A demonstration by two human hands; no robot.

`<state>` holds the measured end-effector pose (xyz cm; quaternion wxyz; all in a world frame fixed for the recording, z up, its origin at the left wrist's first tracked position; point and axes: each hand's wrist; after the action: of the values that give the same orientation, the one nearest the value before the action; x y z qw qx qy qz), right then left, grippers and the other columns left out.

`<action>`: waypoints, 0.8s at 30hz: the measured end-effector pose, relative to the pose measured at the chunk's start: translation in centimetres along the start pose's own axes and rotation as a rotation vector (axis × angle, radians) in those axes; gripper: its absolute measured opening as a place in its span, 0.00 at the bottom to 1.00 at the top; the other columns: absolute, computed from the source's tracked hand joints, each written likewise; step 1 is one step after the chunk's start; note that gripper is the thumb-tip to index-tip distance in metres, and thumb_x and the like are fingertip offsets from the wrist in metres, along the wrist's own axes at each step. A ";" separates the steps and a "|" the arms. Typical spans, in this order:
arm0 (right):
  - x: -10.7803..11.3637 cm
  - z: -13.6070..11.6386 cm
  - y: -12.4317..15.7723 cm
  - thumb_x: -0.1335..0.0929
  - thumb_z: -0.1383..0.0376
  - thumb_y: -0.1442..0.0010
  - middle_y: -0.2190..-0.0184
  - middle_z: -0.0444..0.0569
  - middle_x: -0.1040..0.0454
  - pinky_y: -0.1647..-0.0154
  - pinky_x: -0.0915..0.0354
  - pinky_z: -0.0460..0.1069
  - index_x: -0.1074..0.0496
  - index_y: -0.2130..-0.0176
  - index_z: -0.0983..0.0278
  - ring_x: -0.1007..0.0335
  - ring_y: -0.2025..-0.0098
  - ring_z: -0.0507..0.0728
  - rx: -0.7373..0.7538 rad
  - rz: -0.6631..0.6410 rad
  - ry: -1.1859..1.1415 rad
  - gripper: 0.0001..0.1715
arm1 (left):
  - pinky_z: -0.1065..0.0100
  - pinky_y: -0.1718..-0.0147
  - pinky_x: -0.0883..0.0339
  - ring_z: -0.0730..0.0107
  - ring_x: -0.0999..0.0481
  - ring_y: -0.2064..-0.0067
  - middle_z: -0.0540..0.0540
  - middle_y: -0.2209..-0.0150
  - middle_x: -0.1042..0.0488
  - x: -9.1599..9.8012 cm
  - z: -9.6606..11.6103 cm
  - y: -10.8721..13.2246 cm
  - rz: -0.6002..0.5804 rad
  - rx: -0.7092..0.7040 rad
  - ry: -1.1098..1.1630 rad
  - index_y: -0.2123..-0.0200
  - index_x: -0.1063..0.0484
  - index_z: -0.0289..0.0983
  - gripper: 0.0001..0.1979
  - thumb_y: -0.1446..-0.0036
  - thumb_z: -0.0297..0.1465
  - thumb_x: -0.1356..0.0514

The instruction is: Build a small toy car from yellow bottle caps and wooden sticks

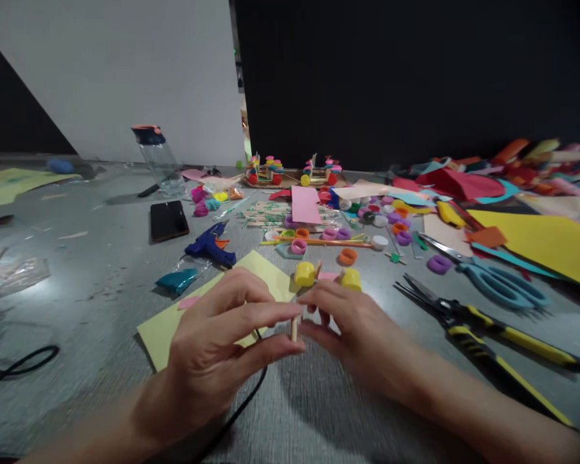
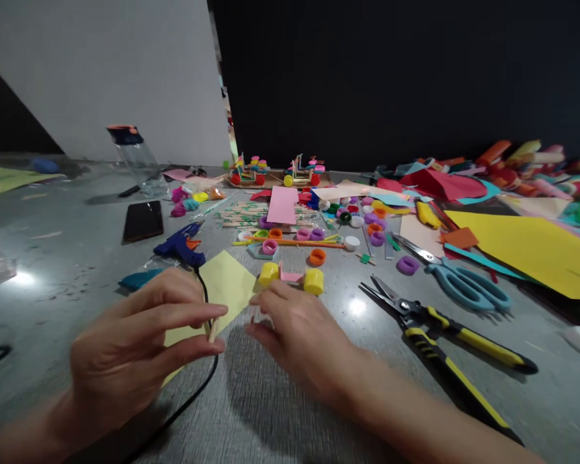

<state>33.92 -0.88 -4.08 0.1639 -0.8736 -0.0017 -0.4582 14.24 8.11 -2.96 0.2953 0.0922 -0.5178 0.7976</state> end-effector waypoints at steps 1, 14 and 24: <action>0.5 -0.4 0.4 0.29 0.69 0.35 0.59 0.47 0.26 0.61 0.34 0.49 0.27 0.52 0.63 0.30 0.62 0.54 0.020 0.069 -0.072 0.10 | 0.65 0.67 0.29 0.67 0.27 0.65 0.48 0.67 0.26 0.1 0.0 0.1 0.001 0.014 -0.008 0.51 0.21 0.42 0.17 0.45 0.28 0.30; 0.9 -3.1 1.8 0.29 0.71 0.38 0.66 0.40 0.22 0.67 0.28 0.45 0.23 0.49 0.49 0.27 0.68 0.50 -0.110 0.212 -0.817 0.22 | 0.62 0.66 0.30 0.65 0.26 0.64 0.47 0.68 0.26 0.3 0.1 0.4 -0.033 -0.016 -0.136 0.50 0.22 0.40 0.17 0.44 0.26 0.30; 0.9 -3.0 2.0 0.30 0.73 0.36 0.61 0.37 0.22 0.61 0.28 0.45 0.29 0.43 0.39 0.26 0.62 0.50 0.047 0.252 -0.529 0.32 | 0.62 0.67 0.30 0.64 0.26 0.64 0.48 0.67 0.26 0.1 0.4 0.6 0.008 0.008 -0.174 0.49 0.22 0.42 0.17 0.43 0.29 0.31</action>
<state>32.30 -3.76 -2.36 0.2334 -0.9520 0.0536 -0.1904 13.78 7.59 -3.14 0.2454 0.1602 -0.5387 0.7899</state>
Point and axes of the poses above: each hand's wrist, its own y-axis away from the middle knuckle, its own x-axis out of the back of the hand, z = x × y
